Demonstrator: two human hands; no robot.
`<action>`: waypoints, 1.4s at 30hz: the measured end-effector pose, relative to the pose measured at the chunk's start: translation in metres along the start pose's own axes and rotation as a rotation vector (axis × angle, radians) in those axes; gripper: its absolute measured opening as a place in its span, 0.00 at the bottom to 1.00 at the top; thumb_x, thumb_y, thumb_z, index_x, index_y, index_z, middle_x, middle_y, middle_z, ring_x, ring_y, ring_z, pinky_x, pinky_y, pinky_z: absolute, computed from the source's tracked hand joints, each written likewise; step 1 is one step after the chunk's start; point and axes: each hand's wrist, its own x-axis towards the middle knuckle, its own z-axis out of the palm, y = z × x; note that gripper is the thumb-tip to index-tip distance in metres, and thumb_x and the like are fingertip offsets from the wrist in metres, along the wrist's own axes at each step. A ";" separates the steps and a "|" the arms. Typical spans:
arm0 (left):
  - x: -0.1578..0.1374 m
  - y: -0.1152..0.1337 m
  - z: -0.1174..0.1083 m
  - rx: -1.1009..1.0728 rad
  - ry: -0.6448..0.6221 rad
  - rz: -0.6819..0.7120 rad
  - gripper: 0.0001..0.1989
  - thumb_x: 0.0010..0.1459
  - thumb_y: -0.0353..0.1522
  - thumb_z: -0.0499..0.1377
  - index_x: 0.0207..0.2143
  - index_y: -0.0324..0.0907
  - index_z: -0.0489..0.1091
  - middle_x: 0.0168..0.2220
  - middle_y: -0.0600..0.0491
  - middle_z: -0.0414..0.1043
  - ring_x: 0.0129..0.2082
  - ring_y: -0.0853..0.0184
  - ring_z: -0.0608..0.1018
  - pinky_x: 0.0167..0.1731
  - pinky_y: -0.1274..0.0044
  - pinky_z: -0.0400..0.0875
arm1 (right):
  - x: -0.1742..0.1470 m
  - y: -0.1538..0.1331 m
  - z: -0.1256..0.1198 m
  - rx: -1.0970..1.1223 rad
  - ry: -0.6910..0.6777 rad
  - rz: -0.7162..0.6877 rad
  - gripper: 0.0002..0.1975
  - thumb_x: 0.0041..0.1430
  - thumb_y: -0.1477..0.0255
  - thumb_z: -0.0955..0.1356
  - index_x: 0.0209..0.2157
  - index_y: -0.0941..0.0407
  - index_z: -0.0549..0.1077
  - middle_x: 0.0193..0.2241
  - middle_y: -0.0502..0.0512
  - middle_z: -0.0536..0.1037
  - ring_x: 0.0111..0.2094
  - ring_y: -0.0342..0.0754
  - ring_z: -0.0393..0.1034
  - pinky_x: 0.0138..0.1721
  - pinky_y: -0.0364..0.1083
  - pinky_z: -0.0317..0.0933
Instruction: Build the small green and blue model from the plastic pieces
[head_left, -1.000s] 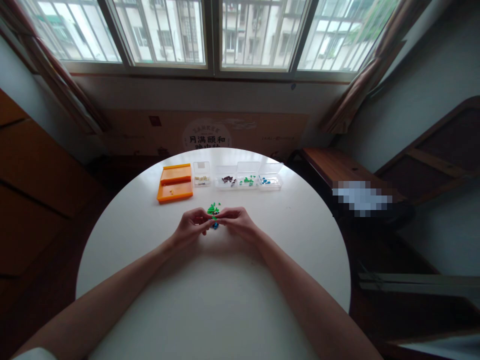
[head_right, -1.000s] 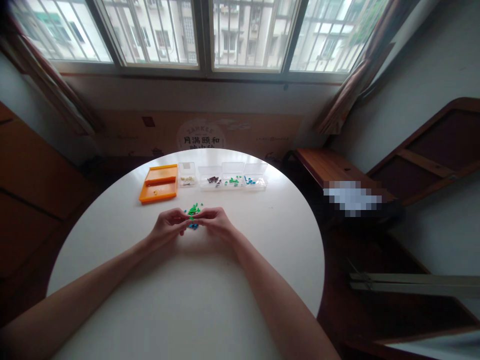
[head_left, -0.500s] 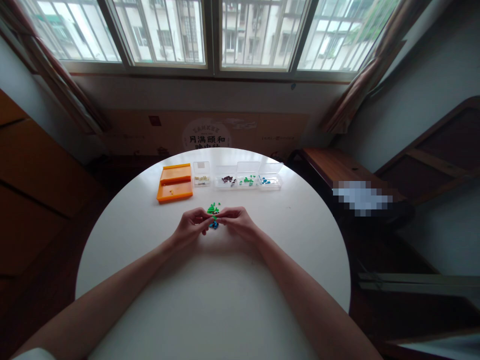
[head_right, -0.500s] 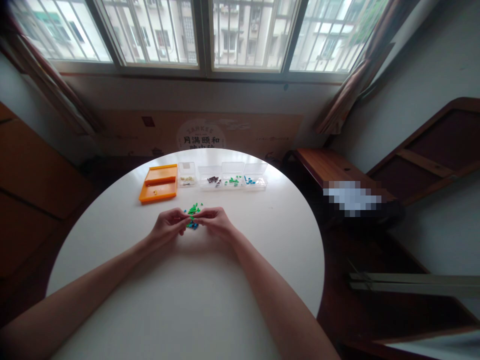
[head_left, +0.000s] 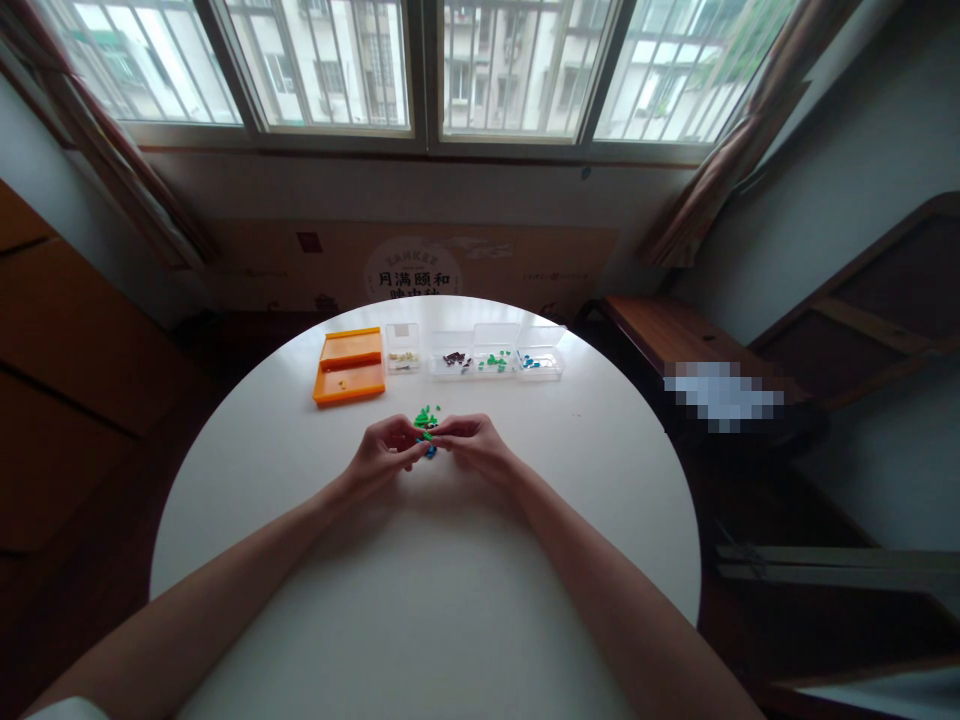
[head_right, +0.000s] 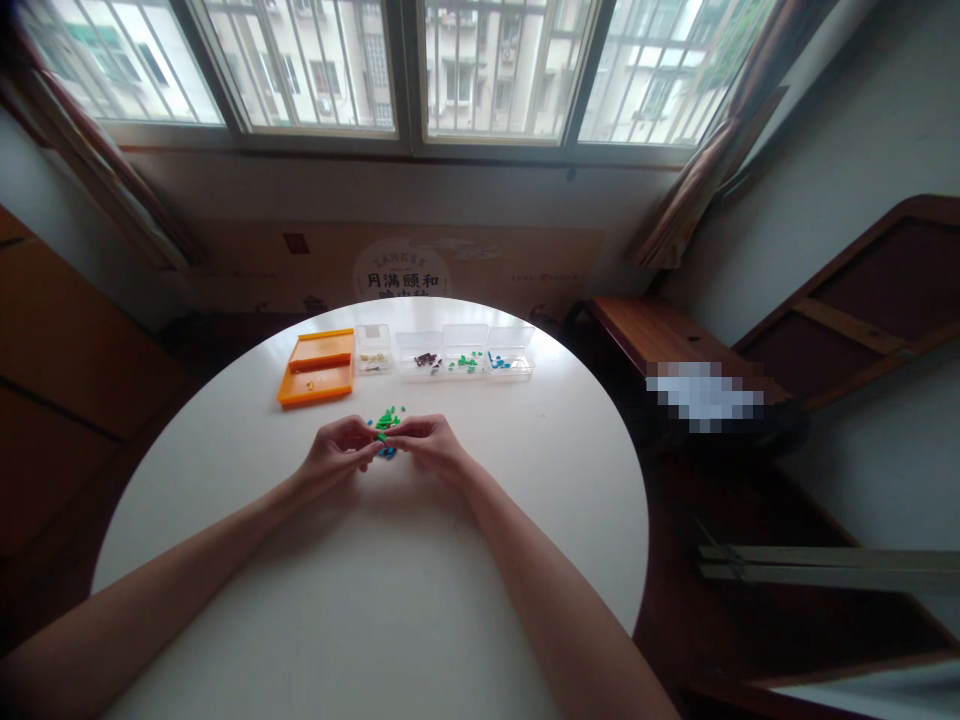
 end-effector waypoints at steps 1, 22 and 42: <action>0.000 -0.001 0.000 0.005 0.001 0.003 0.13 0.46 0.35 0.65 0.28 0.35 0.67 0.23 0.53 0.70 0.18 0.73 0.72 0.15 0.83 0.67 | 0.000 0.000 0.000 0.000 0.000 0.000 0.15 0.35 0.66 0.75 0.27 0.60 0.78 0.23 0.53 0.77 0.25 0.42 0.67 0.30 0.43 0.59; 0.000 -0.002 -0.001 0.014 -0.005 -0.014 0.12 0.48 0.34 0.64 0.27 0.35 0.65 0.20 0.55 0.69 0.16 0.76 0.70 0.14 0.85 0.66 | -0.001 -0.004 0.002 0.034 -0.024 0.012 0.11 0.36 0.70 0.75 0.25 0.60 0.78 0.23 0.52 0.76 0.25 0.42 0.67 0.31 0.43 0.58; 0.001 -0.001 0.000 0.025 0.012 -0.001 0.12 0.50 0.36 0.62 0.27 0.35 0.65 0.19 0.57 0.67 0.15 0.77 0.70 0.13 0.85 0.65 | 0.002 0.001 -0.002 0.019 0.021 -0.002 0.11 0.36 0.70 0.75 0.25 0.61 0.78 0.20 0.51 0.75 0.23 0.39 0.63 0.27 0.41 0.54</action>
